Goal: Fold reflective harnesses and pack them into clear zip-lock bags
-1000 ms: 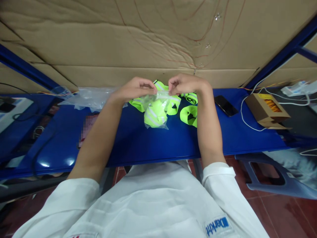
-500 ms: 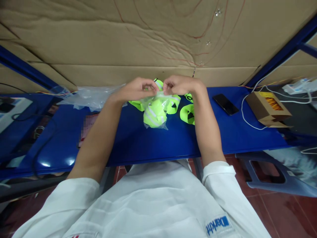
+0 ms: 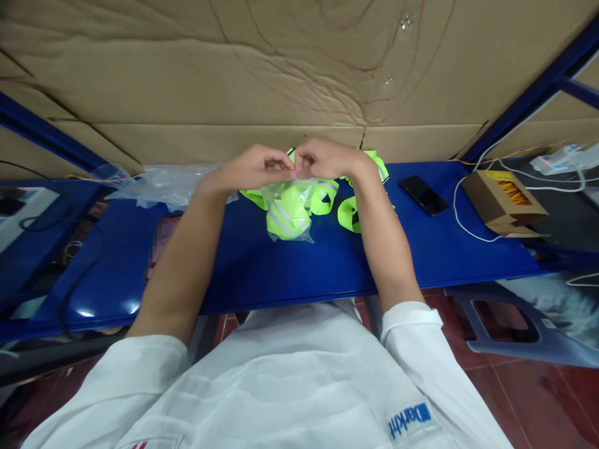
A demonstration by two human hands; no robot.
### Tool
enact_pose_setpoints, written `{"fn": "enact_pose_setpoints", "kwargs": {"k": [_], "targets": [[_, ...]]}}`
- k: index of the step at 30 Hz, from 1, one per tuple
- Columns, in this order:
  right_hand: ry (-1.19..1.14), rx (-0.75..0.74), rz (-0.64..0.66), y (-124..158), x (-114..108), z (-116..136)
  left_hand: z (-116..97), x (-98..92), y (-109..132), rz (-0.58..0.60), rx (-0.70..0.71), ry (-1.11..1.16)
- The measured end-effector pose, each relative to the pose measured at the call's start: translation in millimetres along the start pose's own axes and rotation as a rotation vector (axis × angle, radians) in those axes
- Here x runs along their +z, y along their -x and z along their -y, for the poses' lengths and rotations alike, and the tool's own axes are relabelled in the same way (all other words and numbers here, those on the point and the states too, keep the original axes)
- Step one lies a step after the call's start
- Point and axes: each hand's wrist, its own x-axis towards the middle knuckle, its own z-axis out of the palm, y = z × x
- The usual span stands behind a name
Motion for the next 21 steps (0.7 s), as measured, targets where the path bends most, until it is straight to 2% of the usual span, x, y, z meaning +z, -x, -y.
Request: {"fn": "enact_pose_setpoints", "kwargs": {"k": [3, 6, 8, 12, 17, 21], "targets": [[-0.053, -0.049, -0.019, -1.4, 0.6, -1.7, 0.0, -18.6, 10.1, 0.074, -0.059, -0.062], [-0.112, -0.083, -0.067, -1.8, -1.2, -9.6, 2.6, -36.3, 19.5, 0.067, -0.161, -0.158], [-0.153, -0.056, -0.047, -0.8, -3.9, -16.1, 5.5, -42.0, 22.4, 0.056, -0.190, -0.154], [-0.202, 0.055, 0.003, 3.1, -10.6, -25.8, 11.6, -40.0, 20.7, 0.066, -0.190, -0.078], [-0.194, 0.038, -0.037, 8.8, -16.7, -28.4, 12.1, -37.6, 20.5, 0.004, -0.212, 0.068], [-0.163, 0.079, -0.061, 18.0, -23.3, -28.0, 10.3, -40.6, 22.9, 0.108, -0.193, 0.075]]}}
